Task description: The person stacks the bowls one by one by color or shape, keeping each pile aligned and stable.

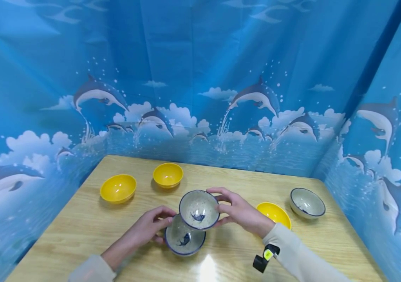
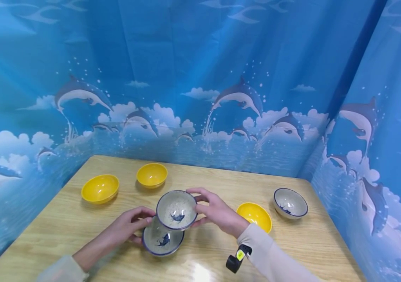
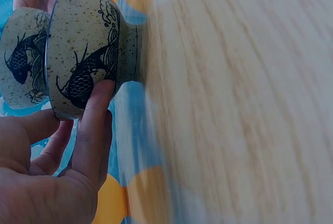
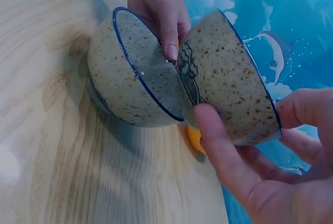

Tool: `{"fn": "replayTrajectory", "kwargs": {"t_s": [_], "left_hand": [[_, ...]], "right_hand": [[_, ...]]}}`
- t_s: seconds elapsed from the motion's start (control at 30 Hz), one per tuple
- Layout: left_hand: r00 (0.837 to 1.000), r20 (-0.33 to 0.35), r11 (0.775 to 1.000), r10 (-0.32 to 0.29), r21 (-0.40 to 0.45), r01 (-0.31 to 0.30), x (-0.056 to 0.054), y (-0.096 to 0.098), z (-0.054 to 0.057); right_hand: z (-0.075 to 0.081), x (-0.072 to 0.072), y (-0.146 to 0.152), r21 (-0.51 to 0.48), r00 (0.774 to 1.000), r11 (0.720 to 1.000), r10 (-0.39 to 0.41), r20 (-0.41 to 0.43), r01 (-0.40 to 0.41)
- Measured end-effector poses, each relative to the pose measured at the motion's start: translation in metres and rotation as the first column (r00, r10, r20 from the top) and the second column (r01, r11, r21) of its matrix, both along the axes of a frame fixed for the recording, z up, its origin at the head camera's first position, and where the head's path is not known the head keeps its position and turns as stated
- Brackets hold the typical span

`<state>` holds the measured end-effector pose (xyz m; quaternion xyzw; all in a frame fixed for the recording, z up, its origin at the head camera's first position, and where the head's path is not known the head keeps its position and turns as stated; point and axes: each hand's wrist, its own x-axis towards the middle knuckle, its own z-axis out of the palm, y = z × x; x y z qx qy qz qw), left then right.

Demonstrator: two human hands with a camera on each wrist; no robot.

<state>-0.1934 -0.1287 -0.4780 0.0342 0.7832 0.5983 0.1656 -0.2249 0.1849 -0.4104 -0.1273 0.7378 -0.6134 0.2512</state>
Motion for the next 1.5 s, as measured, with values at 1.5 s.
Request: {"fn": "replayTrajectory", "kwargs": {"t_s": [1.5], "left_hand": [[0.999, 0.014, 0.999, 0.048, 0.015, -0.048, -0.001, 0.002, -0.002]], "right_hand": [[-0.018, 0.02, -0.035, 0.197, 0.966, 0.978, 0.115, -0.234, -0.069]]}}
